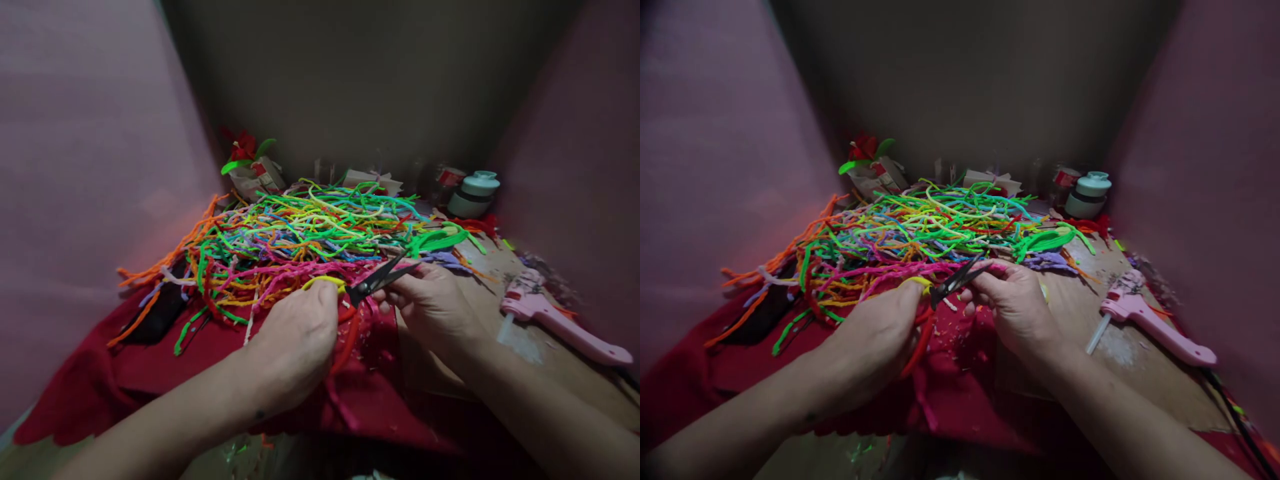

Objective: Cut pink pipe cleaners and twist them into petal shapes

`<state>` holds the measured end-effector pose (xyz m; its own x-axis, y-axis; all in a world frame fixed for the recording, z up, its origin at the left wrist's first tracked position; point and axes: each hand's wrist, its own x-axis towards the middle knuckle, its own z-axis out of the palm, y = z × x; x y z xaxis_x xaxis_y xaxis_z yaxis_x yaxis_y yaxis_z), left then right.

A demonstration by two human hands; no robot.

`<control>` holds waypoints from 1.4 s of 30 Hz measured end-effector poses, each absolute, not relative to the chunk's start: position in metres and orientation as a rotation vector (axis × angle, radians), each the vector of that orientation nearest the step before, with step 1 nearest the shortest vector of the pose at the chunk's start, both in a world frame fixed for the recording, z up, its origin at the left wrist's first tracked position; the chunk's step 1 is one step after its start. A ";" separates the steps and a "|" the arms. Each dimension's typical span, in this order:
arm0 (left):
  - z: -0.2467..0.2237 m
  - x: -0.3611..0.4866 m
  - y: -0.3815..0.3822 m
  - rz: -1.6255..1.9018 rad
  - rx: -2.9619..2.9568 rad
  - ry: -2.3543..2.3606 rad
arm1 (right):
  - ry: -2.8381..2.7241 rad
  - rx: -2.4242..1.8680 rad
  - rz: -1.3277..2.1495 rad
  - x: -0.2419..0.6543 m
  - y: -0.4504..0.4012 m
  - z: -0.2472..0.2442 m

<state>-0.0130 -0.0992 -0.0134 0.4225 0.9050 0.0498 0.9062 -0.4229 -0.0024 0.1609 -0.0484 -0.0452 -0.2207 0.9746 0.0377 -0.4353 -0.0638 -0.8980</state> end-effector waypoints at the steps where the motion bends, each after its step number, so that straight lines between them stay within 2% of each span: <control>1: -0.017 -0.012 -0.099 0.008 -2.596 -1.669 | -1.003 -0.737 1.579 0.161 -0.048 -0.045; 4: -0.026 -0.012 -0.097 0.103 -2.526 -1.670 | -0.975 -0.706 1.622 0.161 -0.048 -0.045; 10: -0.034 -0.015 -0.094 0.009 -2.432 -1.602 | -0.891 -0.734 1.687 0.161 -0.051 -0.042; 24: -0.029 -0.022 -0.094 0.111 -2.448 -1.632 | -0.901 -0.748 1.737 0.162 -0.050 -0.042; 31: -0.025 -0.021 -0.096 0.246 -2.449 -1.814 | -0.899 -0.768 1.843 0.166 -0.047 -0.048; 42: -0.012 -0.013 -0.099 0.457 -2.421 -1.875 | -0.895 -0.755 1.816 0.162 -0.049 -0.050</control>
<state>-0.0135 -0.0991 -0.0123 0.2235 0.9532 -0.2034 0.9399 -0.2661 -0.2142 0.1623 -0.0486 -0.0497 -0.3661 0.9237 -0.1128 -0.4728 -0.2890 -0.8324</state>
